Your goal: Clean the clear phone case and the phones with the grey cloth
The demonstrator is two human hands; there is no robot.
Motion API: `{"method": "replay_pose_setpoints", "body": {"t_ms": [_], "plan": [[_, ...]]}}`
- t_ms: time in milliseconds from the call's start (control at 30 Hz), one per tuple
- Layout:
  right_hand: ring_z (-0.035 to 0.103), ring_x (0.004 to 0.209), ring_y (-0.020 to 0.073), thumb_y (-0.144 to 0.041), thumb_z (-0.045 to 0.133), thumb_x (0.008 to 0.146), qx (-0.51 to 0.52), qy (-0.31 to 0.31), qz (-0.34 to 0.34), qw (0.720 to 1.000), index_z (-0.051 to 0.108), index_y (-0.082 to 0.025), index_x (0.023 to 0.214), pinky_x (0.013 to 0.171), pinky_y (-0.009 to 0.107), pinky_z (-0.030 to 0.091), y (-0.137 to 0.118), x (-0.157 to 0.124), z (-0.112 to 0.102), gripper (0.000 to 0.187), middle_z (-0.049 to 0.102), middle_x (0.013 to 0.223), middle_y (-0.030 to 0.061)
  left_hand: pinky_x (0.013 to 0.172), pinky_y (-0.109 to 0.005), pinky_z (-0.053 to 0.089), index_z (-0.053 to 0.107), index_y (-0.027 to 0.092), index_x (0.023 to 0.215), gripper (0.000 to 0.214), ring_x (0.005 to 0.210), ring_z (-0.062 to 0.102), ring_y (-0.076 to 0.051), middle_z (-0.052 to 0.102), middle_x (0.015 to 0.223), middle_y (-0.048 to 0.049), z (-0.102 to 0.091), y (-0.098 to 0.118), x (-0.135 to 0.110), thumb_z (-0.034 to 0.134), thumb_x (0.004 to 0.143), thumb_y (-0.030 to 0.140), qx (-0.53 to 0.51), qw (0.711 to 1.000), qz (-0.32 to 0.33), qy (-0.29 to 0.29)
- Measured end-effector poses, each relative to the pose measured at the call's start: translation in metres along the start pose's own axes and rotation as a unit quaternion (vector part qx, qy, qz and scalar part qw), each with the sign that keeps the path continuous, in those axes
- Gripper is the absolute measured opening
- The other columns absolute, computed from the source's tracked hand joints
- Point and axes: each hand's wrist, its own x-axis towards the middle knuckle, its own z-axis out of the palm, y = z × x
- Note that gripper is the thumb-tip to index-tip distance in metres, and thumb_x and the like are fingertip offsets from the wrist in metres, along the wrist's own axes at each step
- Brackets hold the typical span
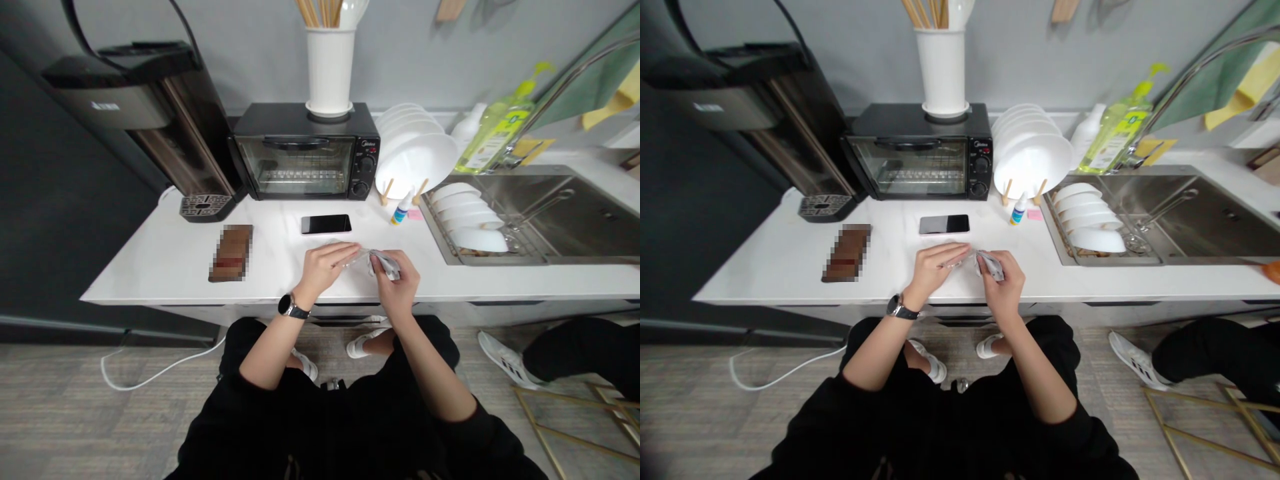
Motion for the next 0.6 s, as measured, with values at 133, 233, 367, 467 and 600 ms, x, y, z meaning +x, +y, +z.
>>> {"method": "replay_pose_setpoints", "body": {"t_ms": [133,233,367,467,600], "plan": [[0.073,0.084,0.0219,-0.029,0.073,0.098,0.009,-0.009,-0.017,1.0,0.076,-0.026,0.098,0.077,0.039,0.06,0.002,-0.007,0.005,0.005,0.077,0.091,0.0038,0.108,-0.041,0.065,0.079,0.028,0.125,0.028,0.12,0.078,-0.019,0.082,0.125,-0.0025,0.002,-0.004,0.0,0.062,0.105,0.019,0.047,0.999,0.021,-0.015],[0.074,0.088,0.0213,-0.023,0.074,0.096,0.039,-0.048,-0.083,0.995,0.077,-0.027,0.105,0.079,0.038,0.061,-0.001,-0.016,0.013,0.01,0.078,0.096,0.0035,0.106,-0.04,0.066,0.077,0.025,0.129,0.034,0.123,0.076,-0.019,0.08,0.129,-0.0033,0.004,-0.007,-0.001,0.059,0.104,0.01,0.061,0.997,0.05,-0.023],[0.075,0.09,0.0212,-0.017,0.074,0.096,0.058,-0.067,-0.132,0.987,0.077,-0.029,0.113,0.078,0.038,0.062,-0.004,-0.022,0.02,0.021,0.079,0.1,0.004,0.108,-0.04,0.066,0.075,0.025,0.133,0.045,0.128,0.074,-0.019,0.078,0.134,-0.0036,0.003,-0.009,-0.004,0.057,0.1,0.0,0.059,0.996,0.07,-0.017],[0.075,0.09,0.0216,-0.017,0.073,0.096,0.044,-0.066,-0.14,0.987,0.077,-0.029,0.113,0.078,0.039,0.062,-0.001,-0.018,0.017,0.021,0.078,0.1,0.0046,0.107,-0.04,0.066,0.075,0.024,0.132,0.039,0.125,0.075,-0.019,0.079,0.131,-0.0043,0.002,-0.008,-0.004,0.057,0.103,0.005,0.064,0.995,0.072,-0.011],[0.074,0.085,0.0204,-0.02,0.075,0.096,0.004,-0.021,-0.107,0.994,0.077,-0.026,0.105,0.075,0.037,0.06,0.008,-0.006,0.009,0.011,0.078,0.093,0.0042,0.108,-0.039,0.066,0.077,0.022,0.129,0.029,0.122,0.077,-0.02,0.081,0.128,-0.0054,0.002,-0.006,-0.002,0.06,0.106,0.015,0.081,0.994,0.074,-0.014]]}}
